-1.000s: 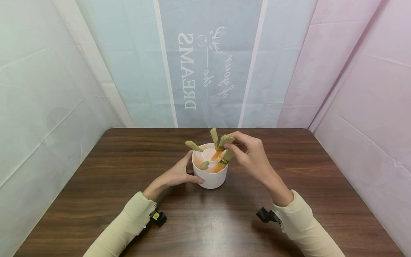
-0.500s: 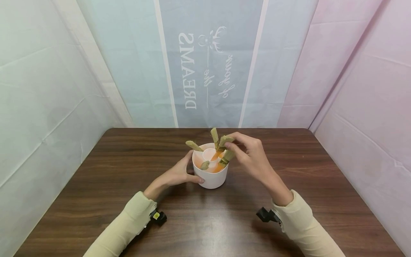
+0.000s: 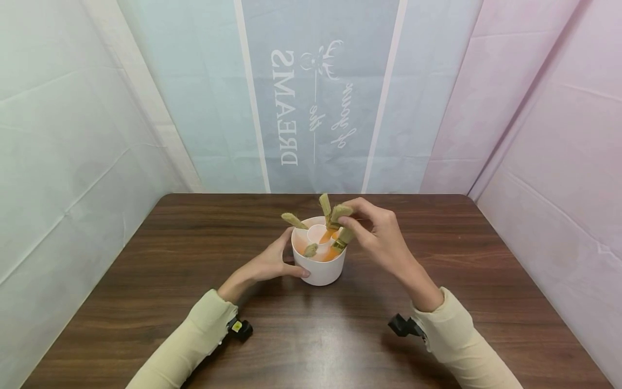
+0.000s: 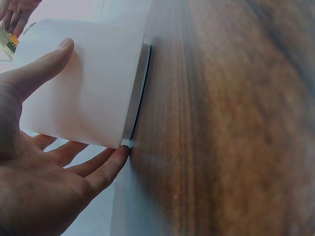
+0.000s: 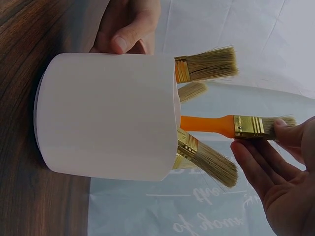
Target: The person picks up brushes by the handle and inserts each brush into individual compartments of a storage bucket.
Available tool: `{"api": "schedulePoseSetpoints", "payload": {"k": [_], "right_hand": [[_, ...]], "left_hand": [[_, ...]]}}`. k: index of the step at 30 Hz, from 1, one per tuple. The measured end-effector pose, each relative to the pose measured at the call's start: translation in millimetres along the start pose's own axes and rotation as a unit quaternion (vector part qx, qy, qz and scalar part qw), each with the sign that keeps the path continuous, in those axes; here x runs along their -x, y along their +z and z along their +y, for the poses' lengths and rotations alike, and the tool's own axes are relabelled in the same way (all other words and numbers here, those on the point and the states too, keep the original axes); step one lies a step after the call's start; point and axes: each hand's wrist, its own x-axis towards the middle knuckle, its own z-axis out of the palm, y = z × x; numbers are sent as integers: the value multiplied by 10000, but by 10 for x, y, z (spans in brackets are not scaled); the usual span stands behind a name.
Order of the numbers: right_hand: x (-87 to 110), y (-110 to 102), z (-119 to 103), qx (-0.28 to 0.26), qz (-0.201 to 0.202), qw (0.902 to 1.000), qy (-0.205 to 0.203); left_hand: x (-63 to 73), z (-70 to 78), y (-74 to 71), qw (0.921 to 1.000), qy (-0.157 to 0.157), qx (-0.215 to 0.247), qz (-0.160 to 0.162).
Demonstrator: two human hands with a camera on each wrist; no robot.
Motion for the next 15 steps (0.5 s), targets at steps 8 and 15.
{"api": "schedulePoseSetpoints", "payload": {"k": [8, 15], "right_hand": [[-1, -7, -11, -18, -42, 9999, 110], [-6, -13, 5, 25, -76, 10000, 30]], "left_hand": [[1, 5, -2, 10000, -59, 4, 11], [1, -3, -7, 10000, -82, -20, 13]]}}
